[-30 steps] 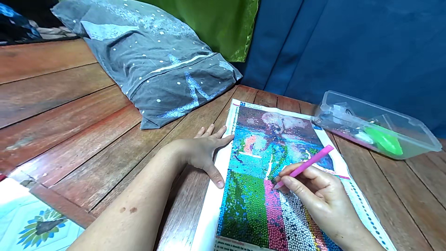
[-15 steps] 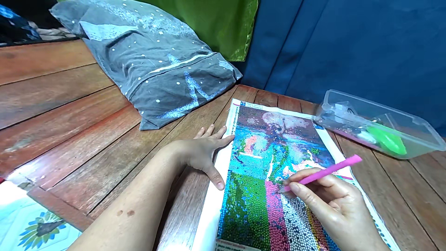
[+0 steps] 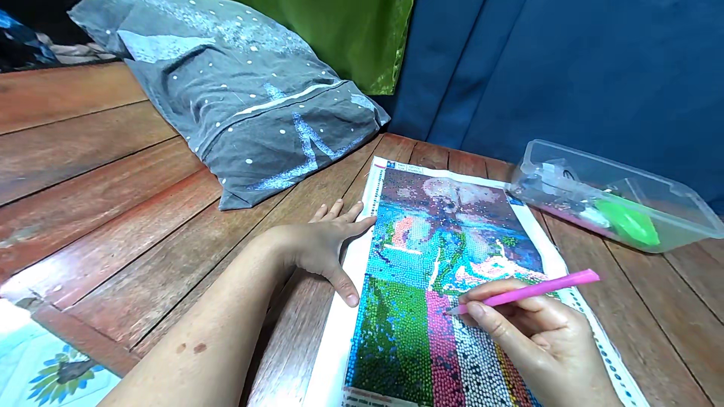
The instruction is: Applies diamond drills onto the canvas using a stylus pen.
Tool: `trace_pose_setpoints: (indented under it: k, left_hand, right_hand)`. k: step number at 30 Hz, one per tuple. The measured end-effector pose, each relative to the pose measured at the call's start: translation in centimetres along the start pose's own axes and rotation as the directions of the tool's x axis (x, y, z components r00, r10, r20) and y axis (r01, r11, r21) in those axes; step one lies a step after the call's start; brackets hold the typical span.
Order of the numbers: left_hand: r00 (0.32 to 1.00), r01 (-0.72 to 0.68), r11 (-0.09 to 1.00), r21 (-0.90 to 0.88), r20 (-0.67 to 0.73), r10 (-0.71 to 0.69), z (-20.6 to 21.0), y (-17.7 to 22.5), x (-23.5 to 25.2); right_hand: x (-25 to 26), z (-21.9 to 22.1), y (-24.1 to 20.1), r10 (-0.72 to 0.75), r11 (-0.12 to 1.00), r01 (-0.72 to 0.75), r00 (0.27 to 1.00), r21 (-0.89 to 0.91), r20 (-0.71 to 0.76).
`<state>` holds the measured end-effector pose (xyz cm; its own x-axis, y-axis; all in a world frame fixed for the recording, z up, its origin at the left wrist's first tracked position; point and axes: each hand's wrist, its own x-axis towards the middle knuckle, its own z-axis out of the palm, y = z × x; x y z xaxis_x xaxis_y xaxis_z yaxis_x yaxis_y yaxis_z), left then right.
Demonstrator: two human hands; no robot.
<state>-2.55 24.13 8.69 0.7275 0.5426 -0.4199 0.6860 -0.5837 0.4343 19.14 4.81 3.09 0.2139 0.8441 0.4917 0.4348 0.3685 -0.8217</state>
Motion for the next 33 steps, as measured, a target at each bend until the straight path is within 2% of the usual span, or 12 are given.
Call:
trace_pose_setpoints:
  k: [17,28,33]
  left_hand:
    - [1.000,0.002,1.000,0.006,0.004,-0.002,0.01,0.02,0.01]
    - [1.000,0.000,1.000,0.005,-0.026,0.000,0.31,0.14,-0.21]
    - [1.000,0.004,1.000,0.006,0.006,-0.004,-0.01,0.14,-0.10]
  right_hand:
    - [-0.15,0.32,0.68,-0.071,0.994,0.073,0.997,-0.087,0.021]
    - [-0.15,0.34,0.54,-0.062,0.994,0.064,0.998,-0.090,0.023]
    - [-0.13,0.41,0.59,-0.082,0.990,0.084,0.996,-0.116,0.025]
